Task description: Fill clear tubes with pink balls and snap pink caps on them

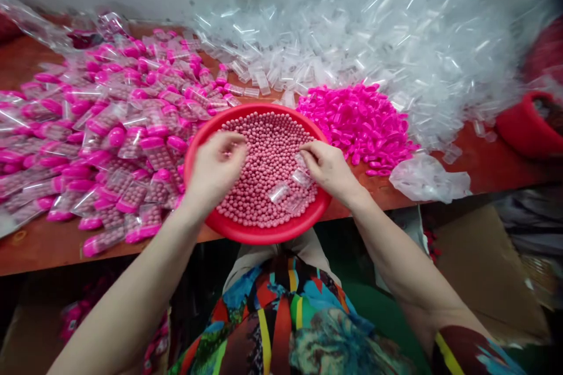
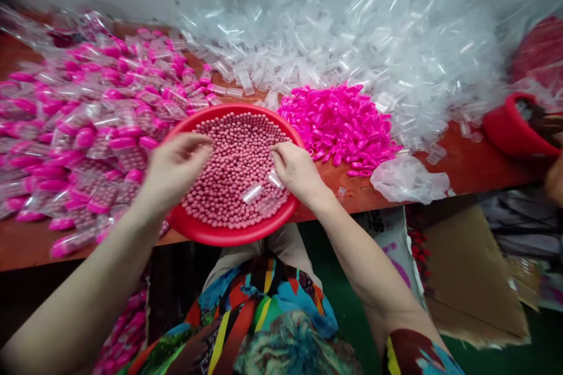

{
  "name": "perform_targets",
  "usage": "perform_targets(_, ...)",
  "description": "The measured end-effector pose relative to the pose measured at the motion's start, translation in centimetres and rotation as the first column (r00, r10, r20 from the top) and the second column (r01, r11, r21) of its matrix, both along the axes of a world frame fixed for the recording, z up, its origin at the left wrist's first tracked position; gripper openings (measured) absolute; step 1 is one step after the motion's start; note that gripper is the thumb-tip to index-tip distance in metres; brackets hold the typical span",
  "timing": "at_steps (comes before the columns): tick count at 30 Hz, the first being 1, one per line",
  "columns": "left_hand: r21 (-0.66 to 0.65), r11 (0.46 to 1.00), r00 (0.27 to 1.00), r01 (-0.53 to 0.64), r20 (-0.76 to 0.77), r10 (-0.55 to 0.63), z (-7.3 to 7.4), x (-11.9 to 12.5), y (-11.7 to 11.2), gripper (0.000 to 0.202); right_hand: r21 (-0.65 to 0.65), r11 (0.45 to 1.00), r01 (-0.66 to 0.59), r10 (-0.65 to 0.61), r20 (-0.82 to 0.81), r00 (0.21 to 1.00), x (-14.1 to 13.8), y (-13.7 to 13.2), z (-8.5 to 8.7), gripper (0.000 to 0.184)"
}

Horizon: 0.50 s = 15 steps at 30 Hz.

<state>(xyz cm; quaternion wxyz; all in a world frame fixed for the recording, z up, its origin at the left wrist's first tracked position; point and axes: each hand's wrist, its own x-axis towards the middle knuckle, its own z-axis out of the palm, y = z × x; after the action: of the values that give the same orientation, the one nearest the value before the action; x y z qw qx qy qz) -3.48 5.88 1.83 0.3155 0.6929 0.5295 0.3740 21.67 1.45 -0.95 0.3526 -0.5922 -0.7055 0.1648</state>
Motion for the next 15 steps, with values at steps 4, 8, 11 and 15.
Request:
perform_targets(4, -0.274, 0.856, 0.693, 0.438, -0.503, -0.516, -2.0, 4.0, -3.6, 0.023, -0.152, 0.938, -0.312, 0.337, 0.187, 0.923, -1.2, -0.7, 0.1, 0.021)
perform_targets(8, -0.294, 0.892, 0.688, 0.345, -0.567, -0.453, -2.8, 4.5, -4.2, 0.019, -0.272, 0.836, -0.477, 0.537, 0.222, 0.814, -1.9, -2.1, -0.9, 0.029)
perform_targets(11, -0.430, 0.836, 0.889, 0.342, -0.141, -0.436, -2.9, 3.6, -3.4, 0.015, -0.211, 0.895, -0.393, 0.434, 0.205, 0.877, -2.2, -2.4, -1.5, 0.030)
perform_targets(15, -0.548, 0.775, 0.921, 0.316, 0.373, -0.111, -3.1, 3.0, -3.1, 0.020, -0.079, 0.934, -0.349, 0.358, 0.215, 0.909, -2.8, -2.3, -1.2, 0.032)
